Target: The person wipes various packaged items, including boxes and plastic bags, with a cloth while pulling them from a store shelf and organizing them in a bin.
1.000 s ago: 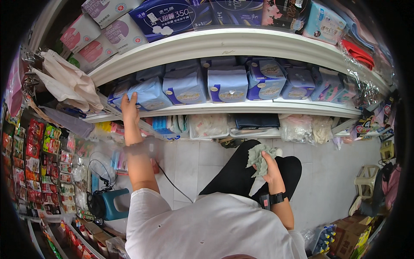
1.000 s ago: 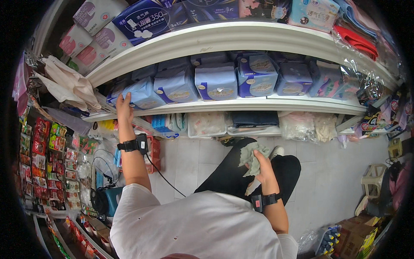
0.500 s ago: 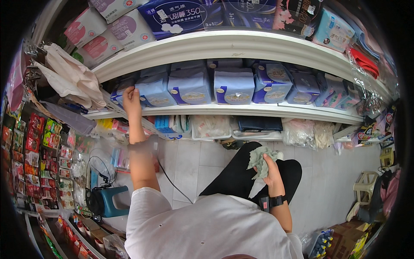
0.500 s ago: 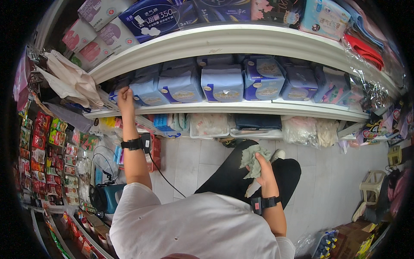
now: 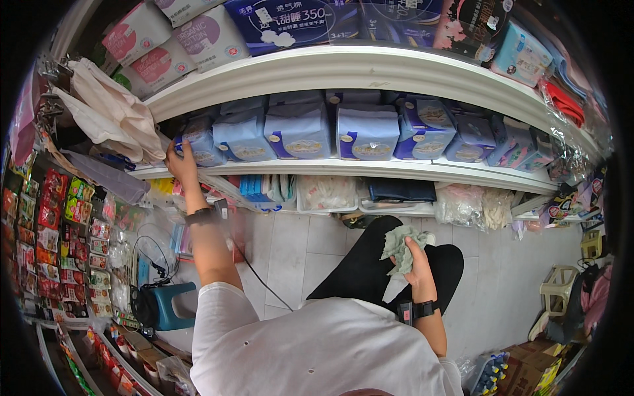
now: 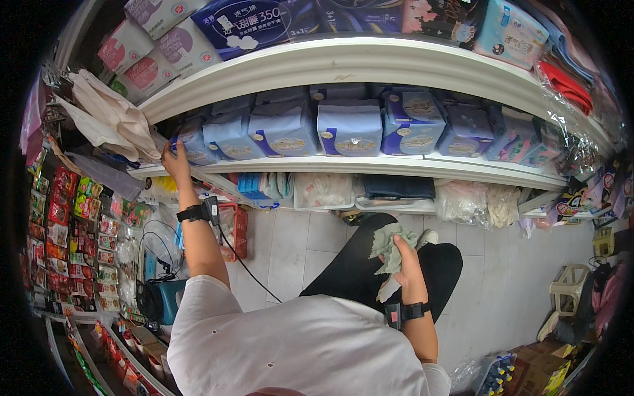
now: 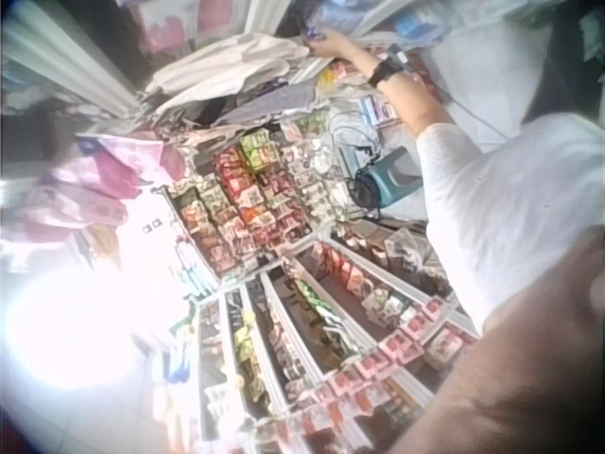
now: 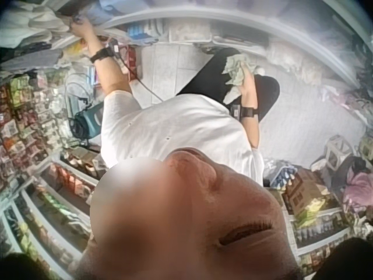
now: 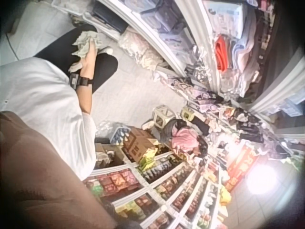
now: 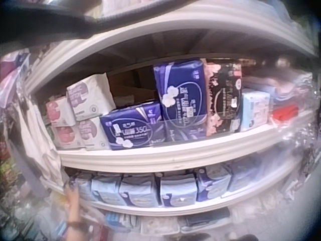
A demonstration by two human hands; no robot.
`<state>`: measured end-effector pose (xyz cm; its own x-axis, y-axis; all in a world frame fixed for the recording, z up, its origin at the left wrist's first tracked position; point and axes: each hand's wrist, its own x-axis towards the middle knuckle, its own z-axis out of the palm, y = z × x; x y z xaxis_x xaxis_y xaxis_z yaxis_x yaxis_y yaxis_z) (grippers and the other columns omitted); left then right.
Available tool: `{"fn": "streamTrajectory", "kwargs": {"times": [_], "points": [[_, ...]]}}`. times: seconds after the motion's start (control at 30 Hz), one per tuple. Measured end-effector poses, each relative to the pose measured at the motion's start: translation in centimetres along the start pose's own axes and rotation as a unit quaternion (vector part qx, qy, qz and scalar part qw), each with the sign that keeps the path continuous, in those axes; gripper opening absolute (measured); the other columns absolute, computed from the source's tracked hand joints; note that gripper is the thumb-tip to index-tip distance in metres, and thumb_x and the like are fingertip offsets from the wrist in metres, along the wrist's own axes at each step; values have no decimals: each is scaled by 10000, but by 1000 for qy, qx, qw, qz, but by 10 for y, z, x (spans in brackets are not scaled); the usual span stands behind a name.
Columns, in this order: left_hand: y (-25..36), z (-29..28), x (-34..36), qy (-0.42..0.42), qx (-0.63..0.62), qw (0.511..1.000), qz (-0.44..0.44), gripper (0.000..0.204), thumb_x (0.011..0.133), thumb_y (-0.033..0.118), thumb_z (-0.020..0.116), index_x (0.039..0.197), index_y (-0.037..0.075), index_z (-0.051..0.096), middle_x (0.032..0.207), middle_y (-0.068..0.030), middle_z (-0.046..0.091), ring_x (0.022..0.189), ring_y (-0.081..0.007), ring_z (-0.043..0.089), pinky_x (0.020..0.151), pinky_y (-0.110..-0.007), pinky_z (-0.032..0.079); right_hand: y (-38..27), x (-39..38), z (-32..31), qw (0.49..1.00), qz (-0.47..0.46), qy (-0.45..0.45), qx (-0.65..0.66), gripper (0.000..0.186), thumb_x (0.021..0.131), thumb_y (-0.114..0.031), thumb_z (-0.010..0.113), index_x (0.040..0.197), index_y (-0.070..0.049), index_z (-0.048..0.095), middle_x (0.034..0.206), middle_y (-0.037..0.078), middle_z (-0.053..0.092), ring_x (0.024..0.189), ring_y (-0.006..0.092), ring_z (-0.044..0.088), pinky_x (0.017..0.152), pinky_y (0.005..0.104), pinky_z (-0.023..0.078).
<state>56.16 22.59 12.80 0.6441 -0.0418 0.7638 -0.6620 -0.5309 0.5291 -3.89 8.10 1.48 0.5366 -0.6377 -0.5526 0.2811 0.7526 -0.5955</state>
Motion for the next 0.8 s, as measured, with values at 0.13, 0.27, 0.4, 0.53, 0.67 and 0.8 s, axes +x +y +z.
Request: {"fn": "streamTrajectory", "kwargs": {"times": [0.13,0.27,0.4,0.53,0.67,0.8], "points": [[-11,-7,7,-31,28,998,-45,391,805,331,706,1006,3,635,981,-168,645,969,-318,574,891,-399,431,5,3,2,1000,-1,-11,8,341,901,-257,623,1186,-84,551,1085,70,643,953,211,637,786,394,534],[-11,-12,-1,-25,-102,985,-136,326,829,301,691,932,2,609,841,-96,628,750,-189,570,731,-309,460,9,6,6,1000,10,0,10,341,901,-244,622,1188,-76,548,1084,72,641,948,215,637,797,404,532],[-38,-17,3,-7,-146,983,-111,251,853,250,640,920,12,594,775,-44,600,635,-128,539,615,-251,450,10,8,12,1000,20,-7,2,346,898,-243,627,1191,-76,547,1085,71,641,951,215,637,799,405,532],[-33,-25,10,-161,-231,918,-278,224,853,223,588,930,13,590,760,-6,589,617,-93,532,519,-223,432,11,7,13,1000,10,-1,-3,364,892,-253,635,1198,-77,545,1088,71,641,961,215,635,803,405,532],[-25,-36,9,-175,-237,907,-300,237,850,238,576,957,27,591,773,3,592,638,-74,539,464,-211,411,13,8,14,1000,18,-4,-22,394,886,-273,639,1212,-78,537,1111,69,632,984,214,628,822,411,526],[-38,-40,18,-168,-190,931,-263,299,833,260,578,1054,59,587,861,-22,599,645,-95,547,479,-222,423,12,7,22,999,27,-12,-32,415,883,-282,639,1227,-80,527,1133,68,623,1006,216,621,835,420,519]]}}
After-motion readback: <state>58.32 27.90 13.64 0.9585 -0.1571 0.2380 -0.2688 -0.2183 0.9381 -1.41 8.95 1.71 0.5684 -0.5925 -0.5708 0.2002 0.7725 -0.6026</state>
